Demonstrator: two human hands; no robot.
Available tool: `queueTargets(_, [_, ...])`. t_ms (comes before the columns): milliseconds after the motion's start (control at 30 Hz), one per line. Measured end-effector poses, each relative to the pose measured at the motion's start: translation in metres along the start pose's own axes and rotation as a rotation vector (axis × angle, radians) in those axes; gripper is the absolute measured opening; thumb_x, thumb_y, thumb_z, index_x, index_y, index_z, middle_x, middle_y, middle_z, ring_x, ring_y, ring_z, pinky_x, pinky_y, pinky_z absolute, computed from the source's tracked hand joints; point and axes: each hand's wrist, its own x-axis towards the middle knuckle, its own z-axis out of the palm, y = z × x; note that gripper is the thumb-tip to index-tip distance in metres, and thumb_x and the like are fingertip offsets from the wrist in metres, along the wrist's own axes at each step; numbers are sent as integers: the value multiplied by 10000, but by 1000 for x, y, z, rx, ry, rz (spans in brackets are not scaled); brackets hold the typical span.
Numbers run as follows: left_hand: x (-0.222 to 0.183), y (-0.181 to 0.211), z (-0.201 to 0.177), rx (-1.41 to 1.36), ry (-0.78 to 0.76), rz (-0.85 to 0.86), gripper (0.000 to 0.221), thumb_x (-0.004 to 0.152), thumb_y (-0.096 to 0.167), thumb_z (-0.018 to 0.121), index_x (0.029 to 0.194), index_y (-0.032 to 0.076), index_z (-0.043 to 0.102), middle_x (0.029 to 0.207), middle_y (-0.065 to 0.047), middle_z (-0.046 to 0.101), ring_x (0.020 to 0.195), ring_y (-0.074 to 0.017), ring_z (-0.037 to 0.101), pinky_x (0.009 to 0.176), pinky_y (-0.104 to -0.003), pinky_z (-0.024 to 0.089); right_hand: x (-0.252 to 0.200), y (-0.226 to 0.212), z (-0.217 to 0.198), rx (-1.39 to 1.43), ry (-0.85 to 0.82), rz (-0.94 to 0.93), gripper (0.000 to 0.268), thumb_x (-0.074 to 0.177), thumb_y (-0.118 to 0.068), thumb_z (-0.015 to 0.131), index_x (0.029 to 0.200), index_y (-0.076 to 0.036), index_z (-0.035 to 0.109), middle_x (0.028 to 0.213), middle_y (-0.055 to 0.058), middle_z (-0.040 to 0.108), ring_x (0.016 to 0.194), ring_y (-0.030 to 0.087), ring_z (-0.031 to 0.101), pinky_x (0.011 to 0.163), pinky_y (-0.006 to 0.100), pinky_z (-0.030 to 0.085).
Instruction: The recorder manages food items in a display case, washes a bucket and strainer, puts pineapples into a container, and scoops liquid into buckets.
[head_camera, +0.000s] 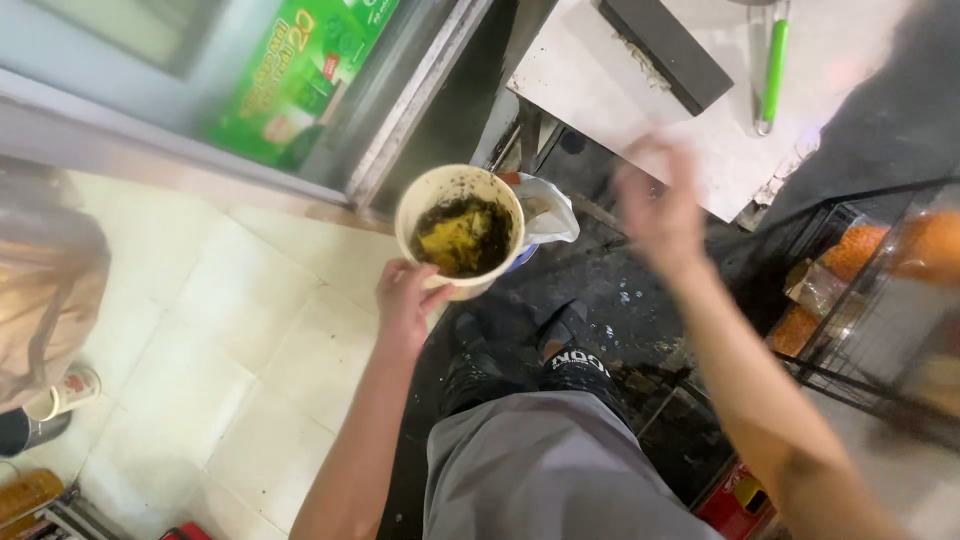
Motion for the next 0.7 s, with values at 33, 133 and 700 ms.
queueTargets(33, [-2,-10,2,1,3,-2,337,826,-10,696,1092,-32,489,1061,-225,639,857,-368,741,708,-374,702,-11,-27,12,1,-3,2,254,1099,-125,639,1343,-108,571,1238,127,649,1122,224,631,1056,430,543])
queueTargets(133, [-6,-30,14,-47,-96,83,327,839,0,702,1095,-55,507,1081,-225,631,885,-354,757,692,-384,684,-41,-76,48,-95,-307,-392,563,792,-281,828,1284,-75,648,1212,137,648,1174,331,590,1045,536,426])
queueTargets(700, [58,-94,50,540,-552,-288,235,893,90,705,1086,-14,619,962,-215,735,719,-228,791,634,-280,700,-156,18,102,-483,-493,-50,166,924,-219,737,1032,-96,764,866,48,758,824,197,707,932,416,511])
